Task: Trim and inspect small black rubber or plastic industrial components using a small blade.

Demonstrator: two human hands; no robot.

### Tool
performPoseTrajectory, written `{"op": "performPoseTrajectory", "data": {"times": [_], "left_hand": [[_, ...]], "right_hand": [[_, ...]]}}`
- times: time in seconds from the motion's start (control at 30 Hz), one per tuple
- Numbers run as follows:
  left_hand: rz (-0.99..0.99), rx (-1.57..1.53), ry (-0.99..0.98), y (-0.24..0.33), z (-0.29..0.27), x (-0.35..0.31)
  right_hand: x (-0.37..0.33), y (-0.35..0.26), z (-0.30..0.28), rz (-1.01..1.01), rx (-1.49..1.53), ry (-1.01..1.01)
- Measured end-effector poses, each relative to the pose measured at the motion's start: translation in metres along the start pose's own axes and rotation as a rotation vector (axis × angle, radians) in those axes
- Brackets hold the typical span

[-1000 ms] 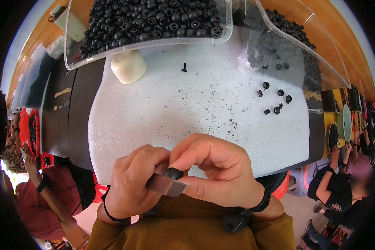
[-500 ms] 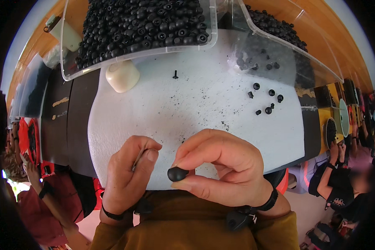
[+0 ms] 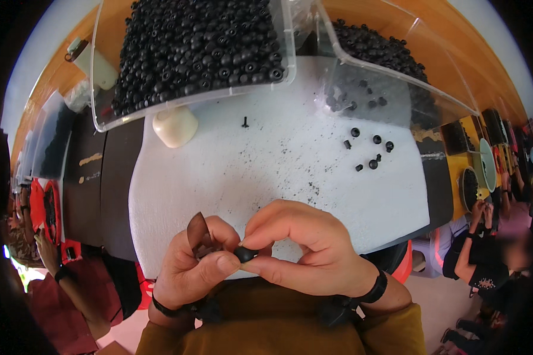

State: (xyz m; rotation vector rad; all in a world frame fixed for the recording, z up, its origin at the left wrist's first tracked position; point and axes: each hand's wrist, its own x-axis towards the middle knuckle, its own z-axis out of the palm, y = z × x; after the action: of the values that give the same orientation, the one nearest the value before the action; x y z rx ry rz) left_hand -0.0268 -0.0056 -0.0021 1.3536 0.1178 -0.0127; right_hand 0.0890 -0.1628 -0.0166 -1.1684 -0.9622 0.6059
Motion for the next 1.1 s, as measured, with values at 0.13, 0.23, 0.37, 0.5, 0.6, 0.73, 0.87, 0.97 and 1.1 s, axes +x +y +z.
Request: {"op": "performPoseTrajectory", "data": {"times": [0.13,0.23,0.37,0.5,0.6,0.73,0.87,0.97,1.1], "left_hand": [[-0.081,-0.022,-0.013,-0.001,0.000,-0.003],[-0.124,-0.163,0.053,-0.002,0.007,-0.002],[-0.095,-0.009,0.078,-0.011,0.007,-0.003],[-0.144,0.010,0.086,-0.016,0.002,-0.010],[-0.166,0.018,0.116,-0.016,-0.004,-0.014],[-0.134,0.057,0.140,-0.018,-0.006,-0.017],[-0.169,0.023,0.100,-0.015,-0.008,-0.012],[-0.175,-0.022,0.078,-0.016,-0.009,-0.010],[-0.171,-0.075,0.067,-0.019,-0.013,-0.011]], "right_hand": [[-0.005,0.002,0.001,0.066,0.039,0.019],[-0.004,0.000,-0.003,0.031,-0.022,-0.031],[0.018,-0.035,-0.036,-0.134,-0.358,0.138],[0.048,-0.091,-0.095,-0.179,-0.760,0.581],[0.037,-0.081,-0.103,-0.194,-0.977,0.614],[-0.015,-0.072,-0.078,0.389,-0.606,0.127],[-0.099,-0.035,-0.055,1.073,0.158,-0.189],[-0.170,-0.015,-0.064,1.462,0.384,-0.385],[-0.283,0.004,-0.070,1.729,0.659,-0.566]]}}
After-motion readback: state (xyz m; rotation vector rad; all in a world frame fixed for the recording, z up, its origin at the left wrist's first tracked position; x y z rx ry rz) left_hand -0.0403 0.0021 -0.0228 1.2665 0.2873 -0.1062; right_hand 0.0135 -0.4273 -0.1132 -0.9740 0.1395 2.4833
